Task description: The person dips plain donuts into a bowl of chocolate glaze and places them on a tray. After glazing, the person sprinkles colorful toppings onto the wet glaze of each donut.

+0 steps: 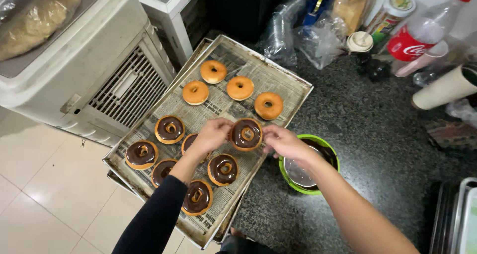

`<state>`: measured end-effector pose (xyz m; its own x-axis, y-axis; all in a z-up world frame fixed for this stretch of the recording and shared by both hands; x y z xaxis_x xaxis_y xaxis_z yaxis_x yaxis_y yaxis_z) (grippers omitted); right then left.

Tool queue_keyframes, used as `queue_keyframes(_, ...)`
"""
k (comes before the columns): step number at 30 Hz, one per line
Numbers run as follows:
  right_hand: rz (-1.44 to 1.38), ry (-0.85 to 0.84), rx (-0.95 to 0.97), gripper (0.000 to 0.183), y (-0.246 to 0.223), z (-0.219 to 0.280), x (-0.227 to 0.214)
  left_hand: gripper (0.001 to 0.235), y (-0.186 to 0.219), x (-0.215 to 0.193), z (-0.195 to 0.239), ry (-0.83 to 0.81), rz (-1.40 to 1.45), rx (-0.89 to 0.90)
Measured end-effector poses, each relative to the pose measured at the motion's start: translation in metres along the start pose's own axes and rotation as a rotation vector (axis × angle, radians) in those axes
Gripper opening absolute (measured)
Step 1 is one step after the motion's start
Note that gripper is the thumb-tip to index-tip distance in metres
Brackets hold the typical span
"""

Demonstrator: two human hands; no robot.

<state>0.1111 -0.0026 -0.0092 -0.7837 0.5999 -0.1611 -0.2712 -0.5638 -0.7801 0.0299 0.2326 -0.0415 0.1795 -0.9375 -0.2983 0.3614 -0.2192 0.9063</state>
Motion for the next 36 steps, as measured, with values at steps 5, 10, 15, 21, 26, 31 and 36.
queue_keyframes(5, 0.189, -0.055, 0.116, 0.032, 0.022, -0.034, -0.004, 0.033, -0.010, 0.011, -0.017, -0.044, -0.392, 0.091)
queue_keyframes(10, 0.141, -0.171, 0.270, 0.022, 0.044, -0.058, 0.001, 0.035, -0.015, 0.018, -0.017, -0.152, -0.432, -0.038)
queue_keyframes(15, 0.131, -0.090, 0.208, 0.026, 0.032, -0.059, -0.012, 0.041, -0.002, -0.004, -0.018, -0.067, -0.576, 0.058)
queue_keyframes(21, -0.121, 0.100, -0.058, 0.032, -0.036, -0.048, -0.035, 0.041, 0.014, -0.097, -0.043, 0.352, -0.730, 0.008)
queue_keyframes(26, -0.339, 0.186, -0.173, 0.027, -0.078, -0.051, -0.028, 0.051, -0.005, -0.134, -0.087, 0.483, -0.871, -0.247)
queue_keyframes(31, -0.441, 0.132, -0.148, 0.025, -0.084, -0.063, -0.013, 0.068, -0.015, -0.130, -0.108, 0.463, -0.743, -0.363)
queue_keyframes(36, -0.435, 0.075, -0.151, 0.026, -0.076, -0.067, -0.001, 0.063, 0.012, -0.106, -0.091, 0.507, -0.473, -0.282)
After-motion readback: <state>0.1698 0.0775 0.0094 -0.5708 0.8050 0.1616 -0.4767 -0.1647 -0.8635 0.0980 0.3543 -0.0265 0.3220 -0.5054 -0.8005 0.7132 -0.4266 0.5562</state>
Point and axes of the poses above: each hand's wrist, its own z-axis away from the middle knuckle, its own x-axis out of the palm, y = z × x, the point moved 4 cm from there along -z, towards the middle knuckle, and after that the axes turned 3 degrees about x, right-handed, at the moved point
